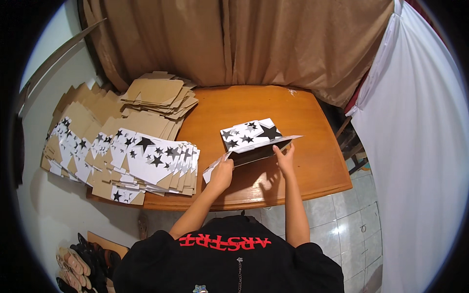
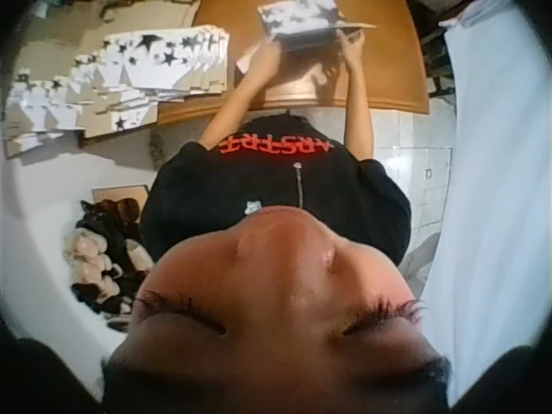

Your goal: Folding cardboard sheets into shoeboxes and placing them on a shelf.

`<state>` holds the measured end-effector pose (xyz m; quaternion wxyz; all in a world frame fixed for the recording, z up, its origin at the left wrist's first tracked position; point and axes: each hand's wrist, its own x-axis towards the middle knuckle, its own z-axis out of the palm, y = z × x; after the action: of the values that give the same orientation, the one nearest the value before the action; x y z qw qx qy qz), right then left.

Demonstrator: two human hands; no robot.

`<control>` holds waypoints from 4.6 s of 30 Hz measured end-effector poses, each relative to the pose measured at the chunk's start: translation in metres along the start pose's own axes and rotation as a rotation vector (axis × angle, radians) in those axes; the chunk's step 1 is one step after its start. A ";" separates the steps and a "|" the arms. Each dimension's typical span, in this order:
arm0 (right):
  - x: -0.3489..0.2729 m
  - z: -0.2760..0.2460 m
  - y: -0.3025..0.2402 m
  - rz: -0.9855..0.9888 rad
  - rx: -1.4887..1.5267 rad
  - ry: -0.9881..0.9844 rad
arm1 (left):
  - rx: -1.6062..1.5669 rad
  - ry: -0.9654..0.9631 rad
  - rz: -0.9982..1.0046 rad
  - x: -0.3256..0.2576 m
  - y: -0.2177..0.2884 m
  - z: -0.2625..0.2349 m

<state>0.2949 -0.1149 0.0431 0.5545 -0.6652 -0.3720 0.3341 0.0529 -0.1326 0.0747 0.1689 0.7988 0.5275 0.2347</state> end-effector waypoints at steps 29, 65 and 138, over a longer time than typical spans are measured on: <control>0.023 -0.054 0.074 -0.095 0.087 0.003 | -0.121 0.003 -0.104 0.062 -0.144 -0.051; 0.064 0.012 -0.007 0.205 -0.884 -0.197 | 0.076 -0.228 -0.175 0.033 -0.116 0.024; 0.018 0.079 0.001 -0.044 -1.134 0.039 | 0.098 -0.058 -0.020 0.029 -0.059 0.012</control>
<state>0.2367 -0.0610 0.0293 0.1241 -0.8570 -0.4967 0.0582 0.0243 -0.0829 0.0401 0.1472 0.8074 0.5410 0.1837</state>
